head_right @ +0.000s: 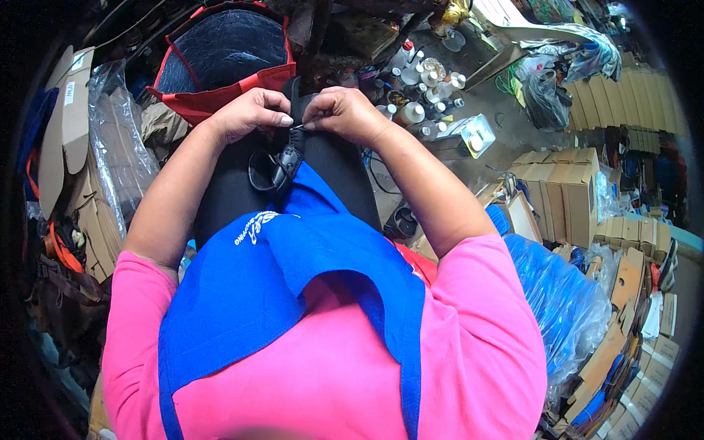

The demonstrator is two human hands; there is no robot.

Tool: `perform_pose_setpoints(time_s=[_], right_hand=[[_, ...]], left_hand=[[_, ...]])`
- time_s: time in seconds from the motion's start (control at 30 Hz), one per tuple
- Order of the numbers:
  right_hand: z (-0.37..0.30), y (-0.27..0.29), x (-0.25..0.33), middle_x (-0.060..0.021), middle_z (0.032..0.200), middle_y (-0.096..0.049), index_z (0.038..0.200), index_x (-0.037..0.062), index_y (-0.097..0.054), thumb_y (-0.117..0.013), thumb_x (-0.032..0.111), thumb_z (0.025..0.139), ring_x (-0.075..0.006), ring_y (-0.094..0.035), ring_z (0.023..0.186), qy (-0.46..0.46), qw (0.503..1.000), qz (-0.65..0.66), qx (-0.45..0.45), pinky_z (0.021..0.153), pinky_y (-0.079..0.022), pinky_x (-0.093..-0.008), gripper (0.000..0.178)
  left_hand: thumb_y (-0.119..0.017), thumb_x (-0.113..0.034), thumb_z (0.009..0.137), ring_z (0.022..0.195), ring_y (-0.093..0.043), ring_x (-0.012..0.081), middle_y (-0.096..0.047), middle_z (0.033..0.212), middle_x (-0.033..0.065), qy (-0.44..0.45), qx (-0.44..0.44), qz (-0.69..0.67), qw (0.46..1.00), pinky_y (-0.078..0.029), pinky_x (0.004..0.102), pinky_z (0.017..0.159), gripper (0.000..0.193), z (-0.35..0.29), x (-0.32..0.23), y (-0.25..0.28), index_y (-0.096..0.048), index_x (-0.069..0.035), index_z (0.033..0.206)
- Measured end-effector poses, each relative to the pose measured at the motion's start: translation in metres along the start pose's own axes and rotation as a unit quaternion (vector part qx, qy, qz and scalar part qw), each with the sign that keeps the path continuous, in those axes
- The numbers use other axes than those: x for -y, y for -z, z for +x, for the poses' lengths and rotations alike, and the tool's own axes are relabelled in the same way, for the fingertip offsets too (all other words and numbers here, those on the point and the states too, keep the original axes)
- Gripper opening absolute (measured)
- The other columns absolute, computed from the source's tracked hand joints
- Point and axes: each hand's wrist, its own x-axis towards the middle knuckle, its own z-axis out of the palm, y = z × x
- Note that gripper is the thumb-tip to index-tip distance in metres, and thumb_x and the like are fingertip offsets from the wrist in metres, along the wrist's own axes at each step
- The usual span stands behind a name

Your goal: The person is threading laces through a black shoe upper in a workshop environment.

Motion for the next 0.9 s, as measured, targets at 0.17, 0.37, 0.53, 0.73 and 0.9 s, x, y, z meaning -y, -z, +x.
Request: perform_pose_setpoints(time_s=[0.17,0.37,0.53,0.73,0.9], right_hand=[[0.000,0.001,0.010,-0.0049,0.079,-0.062,0.085,0.0097,-0.069,-0.074,0.014,0.074,-0.0195,-0.062,0.077,-0.019,0.999,-0.037,0.008,0.071,-0.049,-0.0301,0.013],[-0.018,-0.010,0.010,-0.0075,0.083,-0.062,0.092,0.0141,-0.071,-0.072,0.013,0.076,-0.0224,-0.063,0.078,0.039,0.996,-0.070,-0.041,0.070,-0.051,-0.0325,0.016],[-0.022,-0.007,0.017,-0.0088,0.087,-0.061,0.097,0.0175,-0.072,-0.070,0.014,0.078,-0.0252,-0.063,0.079,0.054,0.991,-0.116,-0.041,0.071,-0.051,-0.0346,0.019],[-0.017,0.000,0.035,-0.0100,0.088,-0.060,0.097,0.0194,-0.072,-0.065,0.016,0.080,-0.0288,-0.063,0.084,0.056,0.973,-0.224,0.013,0.071,-0.051,-0.0382,0.019],[-0.002,-0.005,0.069,-0.0125,0.083,-0.059,0.084,0.0093,-0.071,-0.058,0.017,0.080,-0.0291,-0.062,0.083,0.092,0.884,-0.451,0.077,0.073,-0.049,-0.0386,0.015]], left_hand=[[-0.072,-0.018,0.079,0.068,-0.055,0.0058,-0.062,0.077,-0.0032,-0.003,-0.010,-0.017,1.000,-0.044,0.0217,0.063,0.015,-0.002,0.001,-0.003,-0.067,-0.007,0.088],[-0.069,-0.017,0.081,0.084,-0.059,0.0095,-0.064,0.089,0.0002,0.028,0.045,0.066,0.996,-0.046,0.0242,0.080,0.034,-0.003,-0.002,0.007,-0.067,-0.002,0.111],[-0.065,-0.015,0.084,0.096,-0.058,0.0132,-0.062,0.102,0.0035,0.047,0.092,0.078,0.992,-0.044,0.0269,0.089,0.040,-0.003,-0.009,0.010,-0.062,0.001,0.120],[-0.061,-0.011,0.085,0.101,-0.057,0.0137,-0.062,0.107,0.0048,0.026,0.112,0.119,0.986,-0.043,0.0273,0.091,0.039,0.003,-0.004,0.012,-0.060,0.001,0.122],[-0.060,-0.006,0.083,0.099,-0.057,0.0127,-0.062,0.107,0.0039,0.060,0.130,0.153,0.978,-0.042,0.0278,0.092,0.037,0.005,-0.014,0.008,-0.062,-0.001,0.119]])
